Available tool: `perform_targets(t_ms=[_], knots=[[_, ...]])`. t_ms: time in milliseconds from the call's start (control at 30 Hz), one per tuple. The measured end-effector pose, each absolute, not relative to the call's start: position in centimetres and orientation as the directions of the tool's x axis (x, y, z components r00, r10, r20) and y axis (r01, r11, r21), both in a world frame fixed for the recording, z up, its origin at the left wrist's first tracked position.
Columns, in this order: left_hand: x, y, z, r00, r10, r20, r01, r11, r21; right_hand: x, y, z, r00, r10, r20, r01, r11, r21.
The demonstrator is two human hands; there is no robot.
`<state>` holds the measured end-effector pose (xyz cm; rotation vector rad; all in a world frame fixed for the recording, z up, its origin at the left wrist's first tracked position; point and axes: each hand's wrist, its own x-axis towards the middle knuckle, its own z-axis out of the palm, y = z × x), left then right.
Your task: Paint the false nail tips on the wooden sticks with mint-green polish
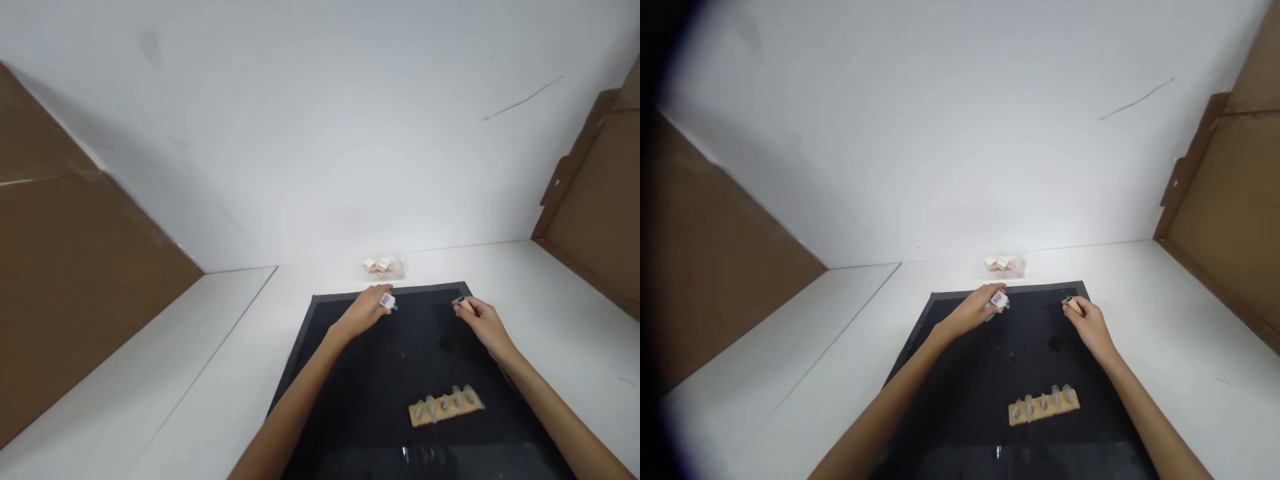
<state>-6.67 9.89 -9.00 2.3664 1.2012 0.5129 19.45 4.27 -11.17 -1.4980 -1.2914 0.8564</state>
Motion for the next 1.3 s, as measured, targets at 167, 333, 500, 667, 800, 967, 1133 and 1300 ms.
perform_targets(t_ms=[167, 333, 500, 667, 800, 967, 1133, 1300], knots=[[-7.4, 7.4, -9.1, 0.364, 0.913, 0.183, 0.172, -0.259, 0.95, 18.6, 3.9, -11.4, 0.093, 0.992, 0.089, 0.34, 0.052, -0.939], [-7.2, 4.2, -8.2, 0.261, 0.944, 0.201, -0.289, -0.122, 0.949, 17.4, 3.2, -11.9, -0.011, 0.996, 0.09, 0.361, 0.088, -0.928], [-7.1, 3.1, -7.8, 0.246, 0.945, 0.216, -0.349, -0.121, 0.929, 16.8, 3.2, -12.4, -0.006, 0.997, 0.075, 0.317, 0.073, -0.946], [-7.2, 3.0, -8.0, 0.276, 0.926, 0.258, -0.392, -0.137, 0.91, 16.4, 2.7, -11.6, -0.032, 0.985, 0.171, 0.384, 0.17, -0.908], [-7.2, 3.3, -8.2, 0.284, 0.906, 0.313, -0.393, -0.188, 0.9, 16.0, 1.9, -10.5, -0.104, 0.959, 0.262, 0.402, 0.282, -0.871], [-7.0, 3.6, -8.9, 0.271, 0.909, 0.317, -0.295, -0.235, 0.926, 15.8, 1.0, -9.4, -0.161, 0.86, 0.485, 0.434, 0.503, -0.748], [-6.8, 3.9, -9.6, 0.306, 0.897, 0.32, -0.251, -0.248, 0.936, 15.9, 0.4, -8.8, -0.17, 0.77, 0.616, 0.377, 0.628, -0.681], [-6.4, 3.9, -10.2, 0.344, 0.905, 0.249, -0.186, -0.194, 0.963, 15.7, 0.2, -8.5, -0.222, 0.727, 0.65, 0.357, 0.681, -0.639]])
